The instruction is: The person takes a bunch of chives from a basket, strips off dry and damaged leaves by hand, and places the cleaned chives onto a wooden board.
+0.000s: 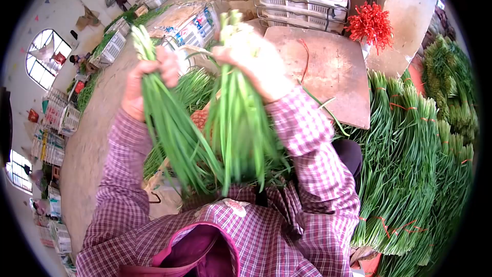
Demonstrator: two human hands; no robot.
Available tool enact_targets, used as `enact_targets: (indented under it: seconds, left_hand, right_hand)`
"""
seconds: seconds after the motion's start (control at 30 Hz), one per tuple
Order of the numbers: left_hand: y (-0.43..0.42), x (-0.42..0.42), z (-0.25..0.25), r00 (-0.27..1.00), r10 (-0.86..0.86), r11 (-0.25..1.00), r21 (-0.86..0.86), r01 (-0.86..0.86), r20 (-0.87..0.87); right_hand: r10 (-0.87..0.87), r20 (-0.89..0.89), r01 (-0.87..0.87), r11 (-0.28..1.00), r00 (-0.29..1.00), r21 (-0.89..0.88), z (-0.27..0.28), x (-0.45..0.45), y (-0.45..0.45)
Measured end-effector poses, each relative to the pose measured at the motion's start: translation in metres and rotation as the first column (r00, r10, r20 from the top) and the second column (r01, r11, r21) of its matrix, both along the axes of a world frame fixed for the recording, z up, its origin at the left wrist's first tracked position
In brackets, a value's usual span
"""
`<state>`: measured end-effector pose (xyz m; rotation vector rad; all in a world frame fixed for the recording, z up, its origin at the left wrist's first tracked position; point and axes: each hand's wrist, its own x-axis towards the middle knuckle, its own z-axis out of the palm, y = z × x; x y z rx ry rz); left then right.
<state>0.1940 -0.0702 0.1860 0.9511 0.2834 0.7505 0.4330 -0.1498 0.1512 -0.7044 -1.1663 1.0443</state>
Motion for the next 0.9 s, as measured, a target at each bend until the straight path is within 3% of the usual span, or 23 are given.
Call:
enact_targets:
  seconds: [0.03,0.1,0.13,0.17,0.3,0.4,0.43,0.53,0.57,0.63,0.67,0.7,0.77,0.83,0.9]
  left_hand:
    - [-0.025,0.019,-0.004,0.979,0.184,0.983,0.03,-0.183,-0.081]
    - [-0.038,0.035,-0.024,0.992,0.126,0.99,-0.07,-0.124,0.03]
    - [-0.038,0.034,-0.034,0.992,0.117,0.993,-0.033,-0.115,0.053]
    - [-0.033,0.028,-0.05,0.991,0.136,0.97,-0.204,-0.134,-0.006]
    - [-0.048,0.027,-0.07,0.988,0.139,0.95,-0.29,-0.114,0.067]
    - [-0.055,0.025,-0.079,0.981,0.133,0.967,-0.238,-0.096,0.143]
    - [-0.058,0.024,-0.081,0.98,0.135,0.966,-0.241,-0.096,0.147]
    - [-0.058,0.018,-0.091,0.989,0.101,0.963,-0.261,-0.069,0.11]
    - [-0.055,0.013,-0.094,0.989,0.1,0.962,-0.265,-0.067,0.111]
    - [-0.053,0.009,-0.092,0.998,0.037,0.957,-0.287,-0.048,-0.045]
    - [-0.055,0.01,-0.092,0.999,-0.046,0.96,-0.277,0.043,-0.004]
    - [-0.056,0.011,-0.09,0.999,-0.042,0.96,-0.278,0.041,0.0]
    - [-0.057,0.011,-0.09,0.995,-0.073,0.962,-0.258,0.09,0.074]
    - [-0.057,0.009,-0.09,0.997,-0.042,0.968,-0.246,0.056,0.064]
    - [-0.051,0.002,-0.092,1.0,-0.024,0.951,-0.309,0.028,0.018]
  right_hand:
    - [0.081,-0.083,-0.08,0.997,0.993,0.006,-0.005,-0.014,0.007]
    - [0.181,-0.246,-0.184,0.983,0.952,0.009,-0.01,-0.04,0.008]
    - [0.151,-0.278,-0.145,0.989,0.949,0.041,-0.013,-0.05,0.01]
    - [0.123,-0.292,-0.129,0.992,0.949,-0.003,-0.017,-0.054,0.006]
    - [0.012,-0.206,-0.014,1.0,0.979,-0.008,-0.021,-0.066,-0.001]
    - [-0.213,0.165,0.19,0.971,0.963,0.145,-0.022,-0.067,0.0]
    - [-0.355,0.384,0.255,0.923,0.852,0.288,-0.023,-0.066,0.002]
    - [-0.43,0.737,0.227,0.903,0.522,0.366,-0.017,-0.061,-0.002]
    - [-0.428,0.739,0.228,0.904,0.52,0.363,-0.019,-0.058,-0.001]
    - [-0.382,0.808,0.176,0.924,0.448,0.339,-0.023,-0.05,0.006]
    - [-0.335,0.791,0.111,0.939,0.512,0.326,-0.024,-0.044,0.009]
    - [-0.451,0.697,0.168,0.884,0.558,0.437,-0.02,-0.045,0.01]
    - [-0.47,0.578,0.186,0.856,0.667,0.482,-0.013,-0.037,0.001]
    - [-0.53,0.561,0.187,0.811,0.636,0.554,-0.009,-0.036,-0.005]
    - [-0.492,0.68,0.035,0.823,0.544,0.567,-0.01,-0.038,-0.012]
